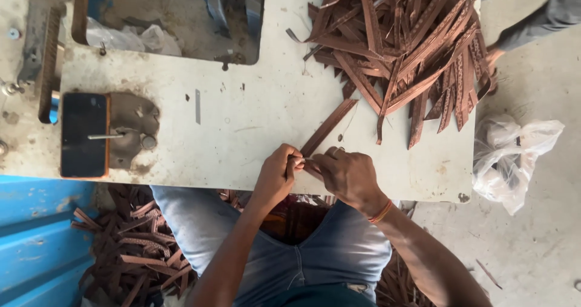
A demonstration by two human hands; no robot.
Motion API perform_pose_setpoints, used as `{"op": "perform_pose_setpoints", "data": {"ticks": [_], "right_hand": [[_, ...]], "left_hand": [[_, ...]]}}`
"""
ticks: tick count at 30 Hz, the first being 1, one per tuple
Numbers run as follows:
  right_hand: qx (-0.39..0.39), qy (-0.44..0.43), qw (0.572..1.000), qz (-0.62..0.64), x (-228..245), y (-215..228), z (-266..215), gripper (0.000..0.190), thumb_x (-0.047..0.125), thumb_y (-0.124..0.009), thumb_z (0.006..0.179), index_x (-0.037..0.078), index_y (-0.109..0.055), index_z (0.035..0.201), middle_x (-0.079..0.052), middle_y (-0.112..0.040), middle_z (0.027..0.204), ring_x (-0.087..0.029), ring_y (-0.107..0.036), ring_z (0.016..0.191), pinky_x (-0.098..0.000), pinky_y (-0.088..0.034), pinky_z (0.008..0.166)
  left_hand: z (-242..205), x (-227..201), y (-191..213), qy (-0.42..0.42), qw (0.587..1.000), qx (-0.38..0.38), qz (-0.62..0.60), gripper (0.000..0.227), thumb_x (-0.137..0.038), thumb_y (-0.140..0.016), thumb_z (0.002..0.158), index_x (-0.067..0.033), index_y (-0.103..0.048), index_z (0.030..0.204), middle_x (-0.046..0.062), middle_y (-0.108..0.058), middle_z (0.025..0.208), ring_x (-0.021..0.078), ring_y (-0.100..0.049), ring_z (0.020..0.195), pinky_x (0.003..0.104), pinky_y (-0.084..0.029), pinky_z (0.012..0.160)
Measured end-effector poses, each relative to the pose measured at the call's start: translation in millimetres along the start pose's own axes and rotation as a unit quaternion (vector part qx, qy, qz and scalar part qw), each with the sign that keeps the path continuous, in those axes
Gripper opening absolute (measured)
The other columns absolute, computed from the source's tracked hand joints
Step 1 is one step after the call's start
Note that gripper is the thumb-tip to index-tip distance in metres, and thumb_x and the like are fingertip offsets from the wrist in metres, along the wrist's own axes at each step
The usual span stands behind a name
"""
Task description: Trimming the ends of leather straps using a hand tool at a workbench.
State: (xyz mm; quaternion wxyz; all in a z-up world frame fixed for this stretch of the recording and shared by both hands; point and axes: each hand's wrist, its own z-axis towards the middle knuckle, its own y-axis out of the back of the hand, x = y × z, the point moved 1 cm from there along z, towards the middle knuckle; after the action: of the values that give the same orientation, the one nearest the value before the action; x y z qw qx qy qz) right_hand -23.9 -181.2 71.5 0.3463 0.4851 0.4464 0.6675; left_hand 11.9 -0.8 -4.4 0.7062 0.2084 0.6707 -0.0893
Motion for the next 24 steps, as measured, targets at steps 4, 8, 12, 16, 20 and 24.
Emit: {"op": "perform_pose_setpoints", "data": {"ticks": [4,8,12,16,20,24], "right_hand": [[-0.051,0.014,0.997,0.063,-4.8,-4.4,-7.5,0.012,0.019,-0.072,0.095,0.013,-0.078,0.103,-0.001,-0.070,0.078,-0.014,-0.061,0.050,-0.0323,-0.048,0.044],[-0.088,0.016,0.994,0.061,-0.6,0.1,-10.8,0.015,0.016,-0.074,0.090,0.010,-0.077,0.104,-0.002,-0.069,0.081,-0.016,-0.061,0.053,-0.0333,-0.049,0.047],[-0.080,0.025,0.995,0.044,1.5,-1.6,-4.3,0.016,0.016,-0.074,0.089,0.011,-0.078,0.104,-0.003,-0.068,0.080,-0.018,-0.061,0.054,-0.0350,-0.049,0.049],[-0.051,0.015,0.998,0.039,-5.9,-11.8,-5.2,0.011,0.017,-0.075,0.092,0.013,-0.078,0.101,-0.002,-0.068,0.077,-0.018,-0.061,0.052,-0.0356,-0.048,0.046],[-0.105,-0.042,0.989,0.091,-2.3,1.5,-6.3,0.022,0.020,-0.080,0.087,0.012,-0.074,0.106,-0.006,-0.070,0.087,-0.019,-0.068,0.060,-0.0345,-0.054,0.050],[-0.115,-0.133,0.971,0.162,-2.0,-21.3,-18.5,0.041,0.021,-0.085,0.080,0.006,-0.067,0.114,-0.012,-0.073,0.098,-0.022,-0.073,0.067,-0.0340,-0.059,0.055]], "left_hand": [[1.2,3.7,1.0,0.086,0.996,-0.016,-0.002,0.010,-0.005,-0.051,0.104,0.0034,-0.056,0.106,0.018,-0.072,0.094,0.0261,-0.080,0.091,0.034,-0.063,0.073],[1.6,5.6,-0.8,0.087,0.996,-0.017,-0.019,0.011,-0.005,-0.049,0.105,0.0045,-0.055,0.105,0.019,-0.072,0.095,0.0262,-0.080,0.092,0.034,-0.064,0.074],[1.8,1.2,-0.9,0.109,0.994,-0.012,-0.013,0.011,-0.006,-0.050,0.105,0.0036,-0.055,0.107,0.019,-0.072,0.095,0.0257,-0.080,0.093,0.035,-0.062,0.073],[0.3,7.7,-1.6,0.097,0.995,-0.011,-0.013,0.010,-0.005,-0.052,0.104,0.0034,-0.056,0.105,0.018,-0.072,0.096,0.0255,-0.080,0.091,0.034,-0.063,0.072],[-0.1,16.3,-2.4,0.074,0.997,-0.022,-0.016,0.009,-0.003,-0.050,0.104,0.0032,-0.056,0.107,0.018,-0.073,0.095,0.0244,-0.080,0.091,0.034,-0.063,0.074],[0.4,14.0,-10.5,0.067,0.997,-0.036,-0.029,0.008,-0.002,-0.051,0.104,0.0040,-0.057,0.106,0.019,-0.072,0.095,0.0241,-0.079,0.090,0.034,-0.064,0.074]]}}
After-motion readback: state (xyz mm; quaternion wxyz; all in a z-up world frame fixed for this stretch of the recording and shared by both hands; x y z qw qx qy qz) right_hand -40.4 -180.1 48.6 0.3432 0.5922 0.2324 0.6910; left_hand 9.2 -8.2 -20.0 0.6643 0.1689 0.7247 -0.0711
